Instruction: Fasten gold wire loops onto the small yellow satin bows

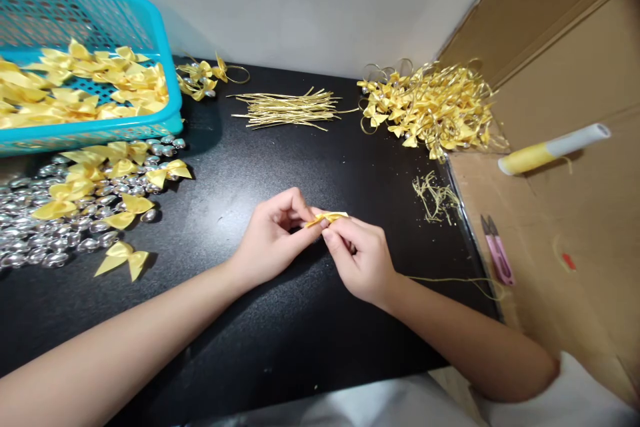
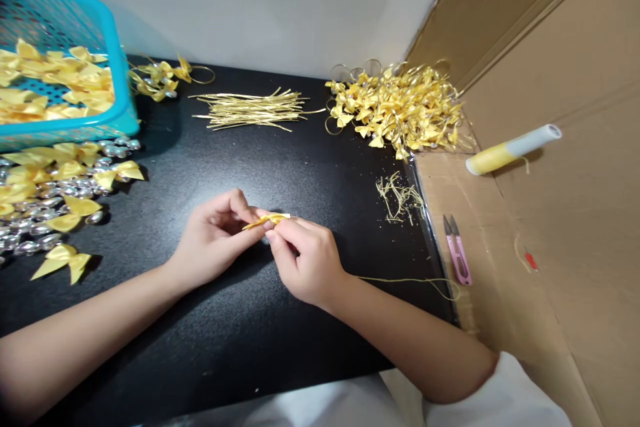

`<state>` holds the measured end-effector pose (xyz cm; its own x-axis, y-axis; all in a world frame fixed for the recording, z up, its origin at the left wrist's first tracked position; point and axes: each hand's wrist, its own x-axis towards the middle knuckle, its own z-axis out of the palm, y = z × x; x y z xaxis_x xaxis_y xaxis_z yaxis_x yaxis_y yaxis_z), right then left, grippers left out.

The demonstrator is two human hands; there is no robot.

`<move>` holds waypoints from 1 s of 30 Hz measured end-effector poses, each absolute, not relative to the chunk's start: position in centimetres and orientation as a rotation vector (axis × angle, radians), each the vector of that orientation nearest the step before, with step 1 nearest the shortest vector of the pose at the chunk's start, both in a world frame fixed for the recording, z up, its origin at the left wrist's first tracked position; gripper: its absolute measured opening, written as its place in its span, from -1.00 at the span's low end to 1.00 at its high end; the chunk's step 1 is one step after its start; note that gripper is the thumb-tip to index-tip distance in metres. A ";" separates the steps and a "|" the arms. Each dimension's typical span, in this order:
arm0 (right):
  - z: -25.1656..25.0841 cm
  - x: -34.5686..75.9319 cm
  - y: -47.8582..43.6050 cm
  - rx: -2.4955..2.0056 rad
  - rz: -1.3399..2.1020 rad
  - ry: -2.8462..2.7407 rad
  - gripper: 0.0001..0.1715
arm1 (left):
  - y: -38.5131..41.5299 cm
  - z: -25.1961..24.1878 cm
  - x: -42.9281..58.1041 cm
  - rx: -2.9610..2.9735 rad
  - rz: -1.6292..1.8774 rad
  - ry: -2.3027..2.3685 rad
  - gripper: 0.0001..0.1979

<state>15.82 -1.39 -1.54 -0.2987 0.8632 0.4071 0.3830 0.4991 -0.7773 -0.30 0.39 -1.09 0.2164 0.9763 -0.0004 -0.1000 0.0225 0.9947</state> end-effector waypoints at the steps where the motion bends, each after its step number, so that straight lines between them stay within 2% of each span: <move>1: -1.5 15.8 -1.4 -1.035 0.718 -1.882 -0.71 | 0.4 -1.1 -0.3 1.209 1.092 0.964 -0.70; 11: -1.7 16.0 -1.4 -1.018 0.774 -1.875 -0.78 | 0.2 -1.0 -0.3 1.211 1.154 0.954 -0.72; 20: -1.7 16.0 -1.2 -1.041 0.713 -1.897 -0.67 | 0.5 -0.8 -0.1 1.032 1.164 0.939 -0.70; 30: -1.6 15.9 -1.3 -1.063 0.727 -1.889 -0.64 | 0.5 -1.1 0.0 1.005 1.158 0.885 -0.72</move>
